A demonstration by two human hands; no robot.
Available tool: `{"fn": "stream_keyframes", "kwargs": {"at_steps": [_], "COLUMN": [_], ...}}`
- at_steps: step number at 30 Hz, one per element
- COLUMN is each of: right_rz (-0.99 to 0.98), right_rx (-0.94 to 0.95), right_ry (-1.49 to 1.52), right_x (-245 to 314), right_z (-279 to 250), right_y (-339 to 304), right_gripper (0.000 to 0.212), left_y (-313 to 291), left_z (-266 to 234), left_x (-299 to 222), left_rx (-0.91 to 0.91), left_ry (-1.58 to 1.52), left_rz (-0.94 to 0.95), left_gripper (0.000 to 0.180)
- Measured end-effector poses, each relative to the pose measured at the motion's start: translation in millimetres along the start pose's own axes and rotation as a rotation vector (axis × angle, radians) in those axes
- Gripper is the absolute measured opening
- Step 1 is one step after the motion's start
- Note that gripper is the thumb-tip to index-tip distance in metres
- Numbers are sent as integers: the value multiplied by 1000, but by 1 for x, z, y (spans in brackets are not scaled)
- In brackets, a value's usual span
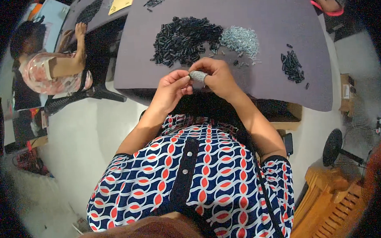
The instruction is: The recorder is sorting small black and silver mechanical components into piles on a workbench.
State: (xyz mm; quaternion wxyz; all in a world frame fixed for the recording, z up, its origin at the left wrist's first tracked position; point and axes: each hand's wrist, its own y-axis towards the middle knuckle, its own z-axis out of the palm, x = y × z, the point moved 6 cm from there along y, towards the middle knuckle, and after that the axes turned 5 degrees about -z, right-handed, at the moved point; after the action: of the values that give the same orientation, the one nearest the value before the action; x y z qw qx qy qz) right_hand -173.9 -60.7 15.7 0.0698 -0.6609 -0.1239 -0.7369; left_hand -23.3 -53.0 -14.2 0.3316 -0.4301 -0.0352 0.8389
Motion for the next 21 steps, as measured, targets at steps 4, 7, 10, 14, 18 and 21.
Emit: {"fn": "stream_keyframes", "kwargs": {"at_steps": [4,7,10,14,18,21], "right_rz": [23,-63,108,60,-156,-227], "right_rx": [51,35,11,4,-40,-16], "right_ry": [53,103,172,146,-249,-399], "right_x": [-3,-5,-10,-15,5,18], "right_z": [-3,-4,-3,0,7,16], "right_y": [-9,-15,-23,-29,-34,-41], "right_gripper": [12,11,15,10,18,23], "left_y": [-6,-9,-8,-12,-14,-21], "left_z": [1,6,6,8,0,0], "left_x": [8,14,24,26,33,38], "left_rx": [12,13,53,87,120,143], "left_ry": [22,-37,-172,-124,-245,-345], "left_rz": [-50,-90,-199,-224,-288,-320], "left_gripper": [10,10,10,10,11,13]}}
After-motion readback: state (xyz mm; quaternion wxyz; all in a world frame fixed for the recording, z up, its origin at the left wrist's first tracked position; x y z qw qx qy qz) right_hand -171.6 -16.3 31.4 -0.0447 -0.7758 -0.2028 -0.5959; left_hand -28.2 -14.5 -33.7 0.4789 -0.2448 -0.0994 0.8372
